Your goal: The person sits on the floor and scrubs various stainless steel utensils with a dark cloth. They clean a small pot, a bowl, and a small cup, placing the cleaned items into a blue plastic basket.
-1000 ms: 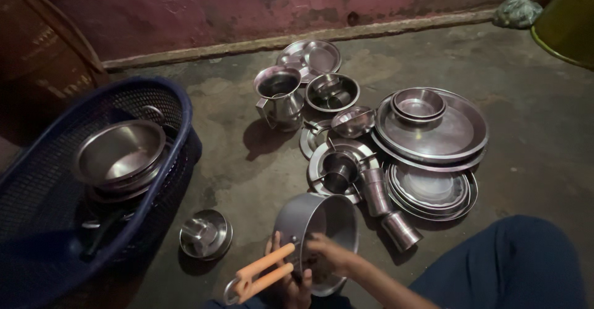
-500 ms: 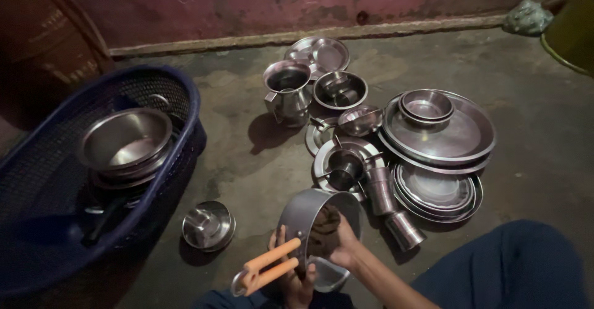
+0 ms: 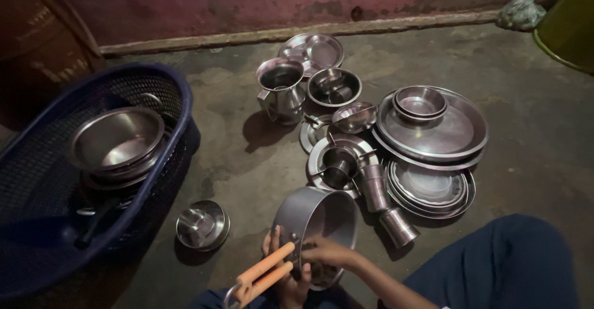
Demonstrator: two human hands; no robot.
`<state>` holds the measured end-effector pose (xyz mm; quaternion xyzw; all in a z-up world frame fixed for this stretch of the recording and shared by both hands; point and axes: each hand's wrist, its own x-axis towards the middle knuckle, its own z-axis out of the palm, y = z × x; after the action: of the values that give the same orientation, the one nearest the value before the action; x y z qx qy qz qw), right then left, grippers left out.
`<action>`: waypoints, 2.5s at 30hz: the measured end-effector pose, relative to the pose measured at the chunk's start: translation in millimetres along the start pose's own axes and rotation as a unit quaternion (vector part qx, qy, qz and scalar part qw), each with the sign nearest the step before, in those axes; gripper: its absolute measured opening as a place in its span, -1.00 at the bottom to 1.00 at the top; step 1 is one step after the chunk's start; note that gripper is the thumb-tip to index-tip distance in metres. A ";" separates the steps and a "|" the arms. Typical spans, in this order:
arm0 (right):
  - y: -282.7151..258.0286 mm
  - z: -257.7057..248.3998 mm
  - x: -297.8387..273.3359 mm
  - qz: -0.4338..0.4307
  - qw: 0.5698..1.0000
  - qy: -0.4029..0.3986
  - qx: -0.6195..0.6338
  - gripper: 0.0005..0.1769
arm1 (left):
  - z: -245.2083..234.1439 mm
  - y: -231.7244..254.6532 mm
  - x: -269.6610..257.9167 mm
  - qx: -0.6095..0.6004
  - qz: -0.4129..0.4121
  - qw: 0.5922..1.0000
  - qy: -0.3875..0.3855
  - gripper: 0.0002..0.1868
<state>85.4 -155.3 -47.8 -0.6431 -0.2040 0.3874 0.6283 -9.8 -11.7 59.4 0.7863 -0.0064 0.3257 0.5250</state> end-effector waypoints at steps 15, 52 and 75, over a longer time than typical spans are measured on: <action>-162.3 13.9 -52.7 -0.420 0.720 0.286 -0.472 -0.62 | -2.0 -19.8 -1.3 0.024 0.007 1.000 0.003 0.04; 0.0 -0.6 -2.4 0.082 0.972 0.220 -0.003 -0.37 | 6.4 -9.7 -4.9 0.021 -0.021 0.999 0.018 -0.03; -80.2 27.4 -26.2 0.018 0.835 0.235 -0.497 0.21 | 9.0 -23.0 -0.8 0.002 -0.029 0.999 0.040 0.00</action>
<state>66.6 -146.9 38.5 -0.9440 -0.2038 0.0820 0.2462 2.3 -9.0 37.9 0.7734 0.0379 0.3416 0.5327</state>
